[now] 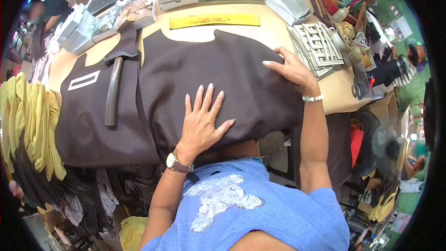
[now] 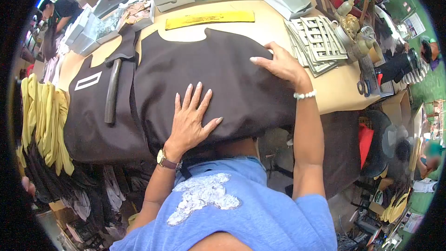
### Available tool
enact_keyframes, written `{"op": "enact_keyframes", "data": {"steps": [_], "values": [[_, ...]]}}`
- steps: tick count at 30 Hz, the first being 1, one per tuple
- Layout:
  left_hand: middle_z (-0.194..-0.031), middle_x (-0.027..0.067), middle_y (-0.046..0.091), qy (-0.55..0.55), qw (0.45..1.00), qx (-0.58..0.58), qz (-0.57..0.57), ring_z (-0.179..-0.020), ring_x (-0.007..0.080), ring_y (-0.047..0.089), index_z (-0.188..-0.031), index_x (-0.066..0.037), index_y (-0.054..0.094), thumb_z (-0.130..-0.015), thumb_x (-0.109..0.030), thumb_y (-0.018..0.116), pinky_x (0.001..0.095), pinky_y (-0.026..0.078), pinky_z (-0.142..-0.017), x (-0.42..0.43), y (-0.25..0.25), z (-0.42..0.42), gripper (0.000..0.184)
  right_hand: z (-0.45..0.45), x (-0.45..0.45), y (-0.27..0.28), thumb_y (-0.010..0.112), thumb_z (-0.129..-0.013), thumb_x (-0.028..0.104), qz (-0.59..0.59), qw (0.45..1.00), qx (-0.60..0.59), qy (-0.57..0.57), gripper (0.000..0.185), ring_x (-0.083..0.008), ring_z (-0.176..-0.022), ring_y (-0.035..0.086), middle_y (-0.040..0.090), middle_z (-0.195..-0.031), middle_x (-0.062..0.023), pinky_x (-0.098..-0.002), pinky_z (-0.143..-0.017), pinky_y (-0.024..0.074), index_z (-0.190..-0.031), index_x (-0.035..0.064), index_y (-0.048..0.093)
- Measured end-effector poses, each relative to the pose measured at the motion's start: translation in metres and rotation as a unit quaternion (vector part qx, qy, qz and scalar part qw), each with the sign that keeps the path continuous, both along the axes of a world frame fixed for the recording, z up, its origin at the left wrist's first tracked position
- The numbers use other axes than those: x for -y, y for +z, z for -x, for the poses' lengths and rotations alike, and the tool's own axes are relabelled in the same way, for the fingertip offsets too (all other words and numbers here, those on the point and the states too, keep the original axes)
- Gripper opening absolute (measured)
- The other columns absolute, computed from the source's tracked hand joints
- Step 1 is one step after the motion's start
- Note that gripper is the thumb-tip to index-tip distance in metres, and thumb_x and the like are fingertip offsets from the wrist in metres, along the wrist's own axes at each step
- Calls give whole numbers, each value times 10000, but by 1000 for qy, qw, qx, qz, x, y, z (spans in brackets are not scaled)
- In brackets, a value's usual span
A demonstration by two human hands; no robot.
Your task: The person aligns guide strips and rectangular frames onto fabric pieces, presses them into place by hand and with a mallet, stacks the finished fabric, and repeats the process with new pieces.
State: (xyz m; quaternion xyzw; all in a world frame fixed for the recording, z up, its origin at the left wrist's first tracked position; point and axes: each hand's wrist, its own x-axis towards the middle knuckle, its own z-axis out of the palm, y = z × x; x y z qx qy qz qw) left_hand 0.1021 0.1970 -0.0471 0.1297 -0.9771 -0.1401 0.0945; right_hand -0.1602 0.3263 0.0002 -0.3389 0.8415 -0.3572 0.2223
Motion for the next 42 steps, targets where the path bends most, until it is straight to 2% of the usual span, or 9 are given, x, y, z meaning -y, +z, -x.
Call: {"op": "enact_keyframes", "data": {"steps": [1, 6, 11, 17, 21, 27, 30, 34, 42], "values": [[-1462, 177, 264, 0, 1000, 1, 2, -1362, 365, 205, -1391, -99, 359, -840, -521, 526, 566, 142, -1077, 0, 0, 0, 714, -2, 7, 10, 672, -776, 183, 40, 997, 20, 68, 546, -188, -991, 555, 584, -1104, -162, -273, -851, 438, -1241, -28, 478], [-1462, 180, 266, 8, 1000, -1, -7, -1364, 362, 203, -1396, -99, 351, -835, -543, 518, 561, 138, -1080, 0, 1, 1, 735, -42, 16, 62, 551, -756, -90, 366, 923, -82, 80, 577, -188, -1111, 522, 526, -1259, -139, -293, -968, 399, -1313, 3, 436], [-1464, 178, 262, 8, 1000, -1, -5, -1366, 357, 202, -1394, -104, 358, -832, -543, 520, 557, 134, -1082, -1, 0, 1, 731, -57, -7, 47, 435, -739, -168, 323, 902, -287, -1, 526, -251, -1089, 567, 592, -1164, -116, -337, -959, 416, -1210, 33, 555], [-1465, 174, 261, -4, 1000, -9, -1, -1364, 359, 202, -1384, -132, 383, -828, -536, 527, 568, 145, -1075, 0, -1, 1, 702, -10, -22, -14, 539, -735, -53, 62, 884, -453, -94, 445, -311, -1014, 557, 557, -1161, -128, -403, -869, 449, -1164, 56, 587], [-1462, 173, 267, -23, 1000, -12, -2, -1356, 366, 212, -1377, -136, 392, -825, -527, 533, 579, 156, -1067, -2, 0, 7, 691, -21, -32, -11, 607, -762, 92, -77, 799, -566, -186, 524, -329, -1167, 443, 420, -1331, -150, -435, -966, 368, -1273, 115, 494], [-1450, 185, 278, -42, 998, -33, -12, -1345, 374, 230, -1366, -124, 406, -819, -512, 547, 586, 166, -1059, -8, -3, 20, 685, -68, -20, -28, 593, -844, 378, -4, 903, -428, -32, 529, -361, -1218, 405, 442, -1318, -183, -515, -1023, 282, -1267, 75, 499], [-1448, 191, 278, -41, 999, -19, -11, -1345, 378, 227, -1365, -119, 406, -814, -509, 556, 596, 166, -1052, -13, 0, 14, 692, -61, -19, -28, 554, -865, 429, -134, 901, -413, -11, 494, -370, -1205, 411, 526, -1216, -179, -544, -1018, 268, -1173, 44, 565], [-1451, 189, 276, -45, 999, -13, -26, -1344, 378, 230, -1363, -121, 409, -802, -517, 569, 601, 174, -1047, -28, 3, 5, 705, -29, 37, -5, 497, -901, 380, 14, 905, -424, 24, 372, -299, -1120, 492, 600, -1058, -131, -479, -946, 341, -974, 44, 637], [-1442, 205, 283, -27, 999, -7, -25, -1340, 386, 237, -1354, -108, 420, -809, -554, 540, 619, 178, -1033, -35, 0, -4, 714, 51, 197, -61, 493, -899, 388, 42, 908, -404, 98, 395, -311, -1163, 454, 517, -1207, -138, -462, -957, 334, -1142, 84, 561]]}}
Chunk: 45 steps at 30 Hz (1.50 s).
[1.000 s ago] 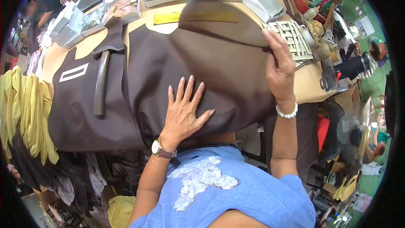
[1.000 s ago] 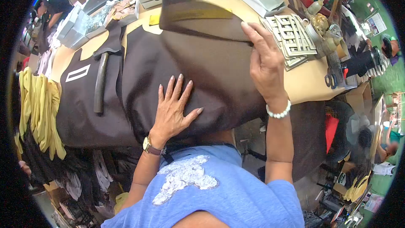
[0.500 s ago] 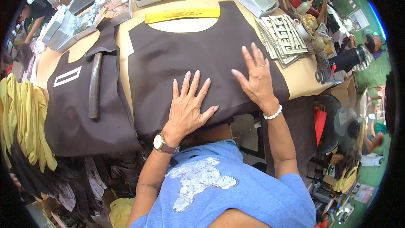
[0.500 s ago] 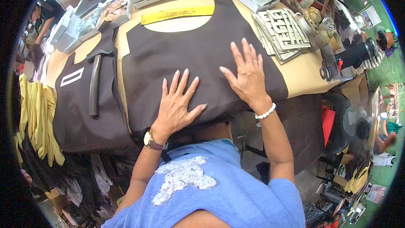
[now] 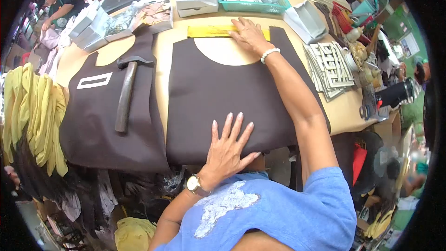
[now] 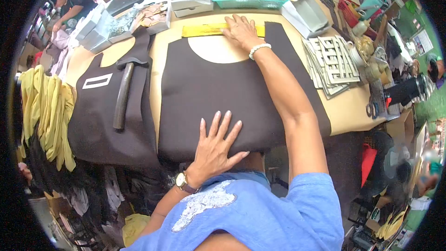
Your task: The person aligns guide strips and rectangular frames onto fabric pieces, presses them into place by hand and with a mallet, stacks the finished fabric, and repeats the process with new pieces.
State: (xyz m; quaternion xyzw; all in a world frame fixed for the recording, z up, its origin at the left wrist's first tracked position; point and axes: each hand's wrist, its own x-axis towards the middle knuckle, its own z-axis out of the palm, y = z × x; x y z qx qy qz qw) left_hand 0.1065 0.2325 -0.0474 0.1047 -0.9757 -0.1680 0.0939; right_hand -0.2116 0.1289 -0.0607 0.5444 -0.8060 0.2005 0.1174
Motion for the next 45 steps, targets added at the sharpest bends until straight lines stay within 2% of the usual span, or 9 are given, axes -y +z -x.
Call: {"op": "enact_keyframes", "data": {"steps": [2, 7, 13, 14, 17, 20, 25, 35, 45], "values": [[-1443, 201, 284, -1, 1000, 2, 1, -1340, 382, 242, -1359, -113, 415, -813, -561, 528, 621, 174, -1035, 1, 0, -1, 715, -1, 9, 5, 505, -889, 413, -100, 994, 35, -4, 428, -321, -1188, 430, 485, -1258, -149, -475, -966, 326, -1156, 82, 551], [-1444, 194, 287, 0, 1000, 2, -7, -1341, 379, 245, -1361, -123, 415, -819, -555, 522, 624, 168, -1038, 0, -1, -1, 701, 4, 18, 25, 600, -854, 266, 51, 993, 77, 72, 300, -326, -829, 612, 646, -871, -156, -378, -764, 465, -1046, 39, 561], [-1451, 189, 280, 2, 1000, -2, -12, -1347, 372, 240, -1355, -129, 426, -820, -559, 520, 624, 164, -1037, 0, -3, -1, 693, -17, 20, 116, 594, -879, 212, 277, 945, 13, 173, 208, -268, -677, 627, 655, -784, -145, -325, -633, 486, -981, 34, 629], [-1453, 187, 278, 2, 1000, -3, -10, -1348, 370, 239, -1354, -130, 428, -821, -560, 519, 624, 162, -1038, 0, -4, 0, 691, -4, 17, 129, 616, -835, 79, 164, 970, -39, 177, 488, -169, -748, 602, 611, -983, -114, -264, -626, 496, -1284, 69, 424], [-1464, 180, 259, 5, 1000, -5, -9, -1362, 363, 211, -1365, -137, 417, -823, -575, 507, 613, 139, -1050, -2, -7, 0, 702, -26, -35, 206, 614, -855, 169, -2, 956, 38, 289, 359, -261, -850, 592, 603, -1003, -162, -283, -775, 457, -1186, 93, 497], [-1466, 181, 253, 4, 1000, -10, -14, -1368, 360, 195, -1374, -137, 403, -823, -577, 502, 607, 134, -1055, -2, -10, 0, 712, -73, -57, 156, 571, -894, 202, 127, 974, 58, 180, 205, -237, -637, 609, 639, -735, -117, -318, -613, 480, -987, 30, 630], [-1445, 186, 291, 1, 1000, -17, -3, -1340, 366, 250, -1354, -116, 424, -822, -561, 516, 609, 209, -1025, -1, -3, -1, 700, -73, -108, 72, 563, -853, 170, 68, 988, 79, 112, 244, -313, -981, 557, 587, -1062, -146, -377, -875, 429, -1062, 57, 619], [-1177, 208, 534, 216, 963, -104, 125, -1128, 348, 477, -1218, 11, 504, -803, -270, 643, 439, 363, -939, 72, 9, 21, 520, -87, -211, 27, 584, -830, 127, 68, 954, 164, -240, 327, -310, -987, 571, 613, -1035, -159, -393, -873, 432, -1128, -8, 573], [-1135, 191, 578, 299, 942, -151, -2, -1112, 328, 514, -1220, 6, 511, -755, -190, 706, 436, 349, -967, 90, -2, 15, 541, -84, -217, 11, 475, -900, 28, 218, 884, 359, -205, 319, -178, -980, 600, 651, -1042, -121, -302, -891, 448, -1209, -34, 517]]}}
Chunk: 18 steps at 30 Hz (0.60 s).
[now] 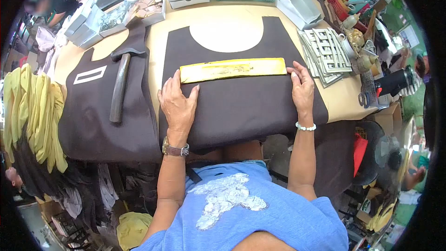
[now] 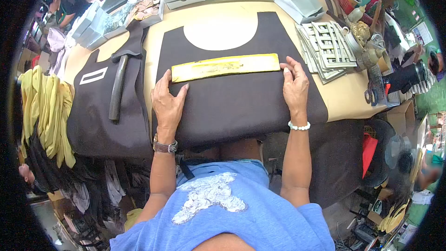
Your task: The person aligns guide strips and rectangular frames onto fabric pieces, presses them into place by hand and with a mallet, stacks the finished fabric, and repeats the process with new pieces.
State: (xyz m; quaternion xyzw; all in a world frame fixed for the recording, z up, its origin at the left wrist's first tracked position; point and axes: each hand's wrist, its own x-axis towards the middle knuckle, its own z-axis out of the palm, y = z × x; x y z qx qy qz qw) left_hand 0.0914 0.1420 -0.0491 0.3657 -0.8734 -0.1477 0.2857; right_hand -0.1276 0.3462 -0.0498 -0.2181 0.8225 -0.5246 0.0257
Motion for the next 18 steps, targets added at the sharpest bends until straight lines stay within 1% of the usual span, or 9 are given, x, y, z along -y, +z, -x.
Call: {"op": "enact_keyframes", "data": {"steps": [1, 4, 7, 10, 13, 16, 18], "values": [[-1146, 184, 578, -6, 1000, -7, -26, -1124, 323, 510, -1221, -1, 512, -757, -186, 704, 435, 342, -976, 1, 0, -1, 535, 0, 0, 1, 466, -904, 20, 8, 1000, 14, 8, 328, -157, -979, 593, 647, -1049, -119, -284, -901, 437, -1223, -45, 503], [-1180, 169, 572, -25, 1000, -9, 12, -1170, 311, 487, -1226, -28, 519, -764, -170, 697, 438, 313, -1004, 3, -3, -1, 516, -1, 2, 2, 459, -904, 10, 35, 998, 48, 13, 338, -154, -1031, 573, 626, -1104, -124, -276, -931, 417, -1235, -52, 489], [-1211, 167, 561, -34, 999, -10, -31, -1214, 316, 451, -1229, -46, 528, -782, -162, 678, 458, 281, -1030, 4, -3, -1, 485, 1, 2, -1, 464, -894, -3, 52, 996, 62, 36, 364, -163, -1086, 549, 598, -1161, -134, -273, -967, 385, -1254, -59, 470], [-1243, 158, 544, -42, 999, 3, -35, -1251, 313, 415, -1221, -47, 544, -801, -161, 657, 490, 252, -1049, 5, -7, -2, 450, 8, -1, -9, 522, -849, 15, 23, 998, 11, 64, 357, -237, -1129, 544, 590, -1198, -126, -346, -981, 407, -1205, 7, 548], [-1273, 144, 527, -37, 999, 20, -30, -1271, 313, 392, -1212, -53, 560, -816, -164, 640, 522, 227, -1057, 5, -11, -3, 420, 9, -4, -11, 557, -826, 53, -106, 985, -109, 86, 374, -272, -1207, 471, 568, -1252, -68, -386, -1048, 321, -1198, 86, 582], [-1288, 141, 514, -36, 999, 34, -15, -1278, 316, 383, -1205, -57, 569, -818, -166, 639, 542, 224, -1054, 4, -10, -3, 408, 5, -2, -13, 568, -825, 92, -177, 970, -154, 69, 377, -287, -1261, 397, 542, -1291, -17, -417, -1084, 235, -1196, 149, 598], [-1291, 137, 512, -35, 999, 34, -25, -1280, 321, 378, -1206, -56, 568, -820, -170, 638, 549, 226, -1051, 3, -8, -3, 408, 0, 1, -9, 564, -832, 106, -196, 963, -172, 65, 372, -282, -1261, 394, 532, -1303, -20, -427, -1084, 223, -1201, 144, 594]]}}
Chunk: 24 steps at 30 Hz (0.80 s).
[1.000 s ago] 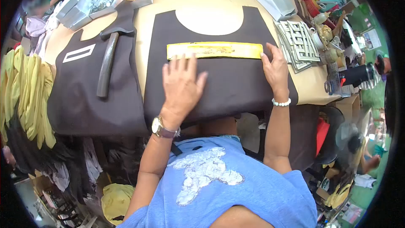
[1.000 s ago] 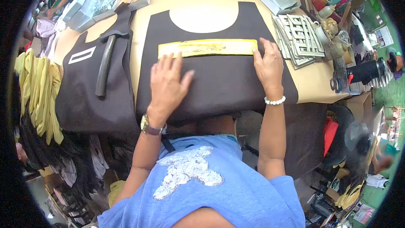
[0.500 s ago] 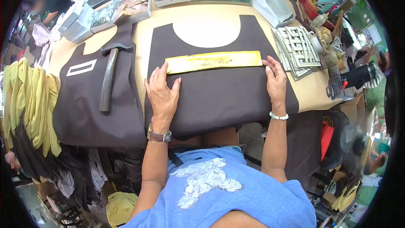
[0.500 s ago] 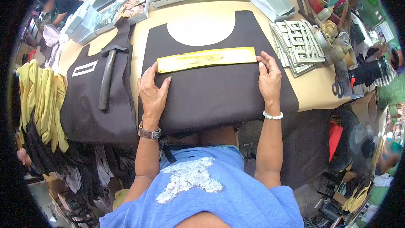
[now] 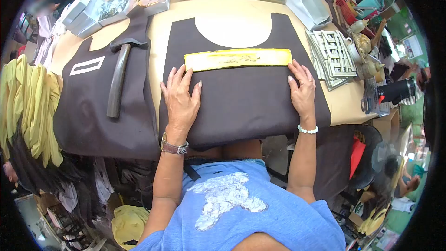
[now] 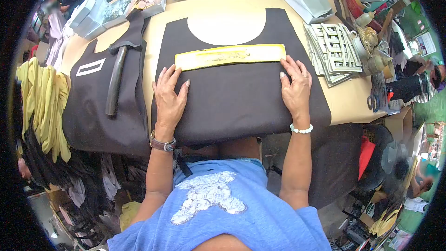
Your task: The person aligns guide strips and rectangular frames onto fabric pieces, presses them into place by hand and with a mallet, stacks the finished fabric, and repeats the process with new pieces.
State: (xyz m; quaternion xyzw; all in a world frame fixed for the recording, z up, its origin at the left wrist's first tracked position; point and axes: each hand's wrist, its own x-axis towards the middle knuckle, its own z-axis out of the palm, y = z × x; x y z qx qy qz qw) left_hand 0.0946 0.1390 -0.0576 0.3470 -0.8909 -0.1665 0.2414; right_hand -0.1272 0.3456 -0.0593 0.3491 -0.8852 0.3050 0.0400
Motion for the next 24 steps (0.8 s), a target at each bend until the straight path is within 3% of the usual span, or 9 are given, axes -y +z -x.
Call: {"op": "enact_keyframes", "data": {"steps": [7, 24], "values": [[-1322, 151, 462, -17, 1000, -1, -6, -1296, 346, 335, -1225, -31, 529, -843, -192, 594, 618, 195, -1034, 1, -3, 0, 420, -2, 0, 0, 554, -847, 140, -32, 999, -30, -1, 377, -281, -1265, 385, 518, -1319, -22, -442, -1085, 210, -1224, 148, 581], [-1325, 168, 461, -17, 1000, 14, -4, -1296, 367, 328, -1246, -34, 521, -854, -192, 573, 606, 188, -1043, -1, -1, 0, 425, -5, 1, 2, 549, -860, 161, -41, 999, -32, -5, 371, -278, -1273, 372, 507, -1329, -39, -431, -1086, 205, -1228, 133, 578]]}}
